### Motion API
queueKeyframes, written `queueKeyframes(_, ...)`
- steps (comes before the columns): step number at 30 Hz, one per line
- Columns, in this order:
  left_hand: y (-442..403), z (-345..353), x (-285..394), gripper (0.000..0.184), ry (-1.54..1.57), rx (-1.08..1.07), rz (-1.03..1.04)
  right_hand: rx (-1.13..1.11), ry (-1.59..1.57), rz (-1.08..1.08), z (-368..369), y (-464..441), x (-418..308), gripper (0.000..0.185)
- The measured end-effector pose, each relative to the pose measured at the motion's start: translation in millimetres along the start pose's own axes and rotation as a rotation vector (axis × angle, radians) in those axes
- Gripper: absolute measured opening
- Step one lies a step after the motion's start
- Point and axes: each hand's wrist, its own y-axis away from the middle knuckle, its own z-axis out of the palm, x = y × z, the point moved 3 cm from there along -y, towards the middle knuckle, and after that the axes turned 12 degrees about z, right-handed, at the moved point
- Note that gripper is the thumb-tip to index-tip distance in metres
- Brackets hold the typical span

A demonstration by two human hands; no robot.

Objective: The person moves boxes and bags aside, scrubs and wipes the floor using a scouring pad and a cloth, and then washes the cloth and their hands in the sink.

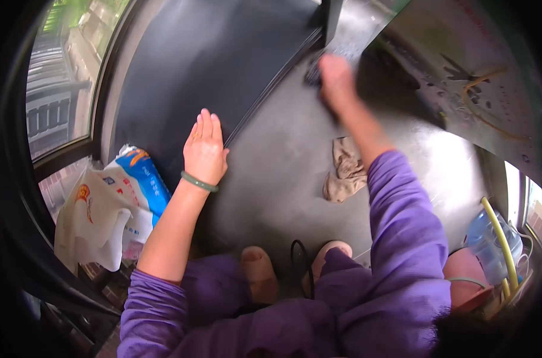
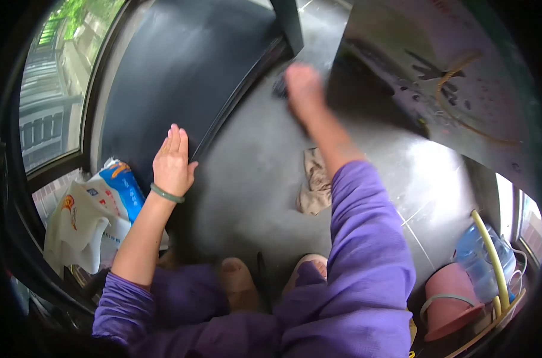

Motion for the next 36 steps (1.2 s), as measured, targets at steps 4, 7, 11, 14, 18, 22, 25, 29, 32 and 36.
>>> queueKeyframes(4, 0, 4, 1, 0.075, -0.036, 0.05, 0.002, 0.085, 0.045, 0.214, 5, 2, -5, 0.029)
queueKeyframes(7, -1, 0, -1, 0.074, -0.007, 0.035, 0.007, -0.107, -0.068, -0.098, 0, 49, -20, 0.033)
queueKeyframes(11, 0, 2, 2, 0.074, -0.026, -0.003, 0.004, 0.134, -0.022, 0.048, -26, 1, 35, 0.017)
queueKeyframes(14, -2, 3, 4, 0.075, -0.053, 0.058, -0.001, 0.208, -0.041, 0.167, -11, 15, 18, 0.019)
queueKeyframes(18, -2, 3, -2, 0.074, -0.047, 0.018, -0.015, -0.126, -0.116, -0.078, -31, 79, 2, 0.036)
queueKeyframes(22, 1, 5, 5, 0.075, -0.076, -0.001, -0.018, 0.192, 0.093, 0.262, -29, 34, 45, 0.038)
queueKeyframes(25, -2, 10, 6, 0.075, -0.101, 0.024, -0.031, 0.162, 0.079, 0.341, 2, 3, 7, 0.015)
queueKeyframes(29, 0, 4, 4, 0.074, -0.065, 0.01, -0.05, 0.047, -0.023, -0.01, 23, 26, -41, 0.018)
queueKeyframes(32, 5, 6, 3, 0.075, -0.039, 0.031, -0.053, -0.004, -0.006, 0.186, -26, 50, 28, 0.038)
queueKeyframes(36, 2, 4, 3, 0.075, -0.004, 0.061, -0.076, 0.128, 0.315, 0.405, -108, 143, 117, 0.052)
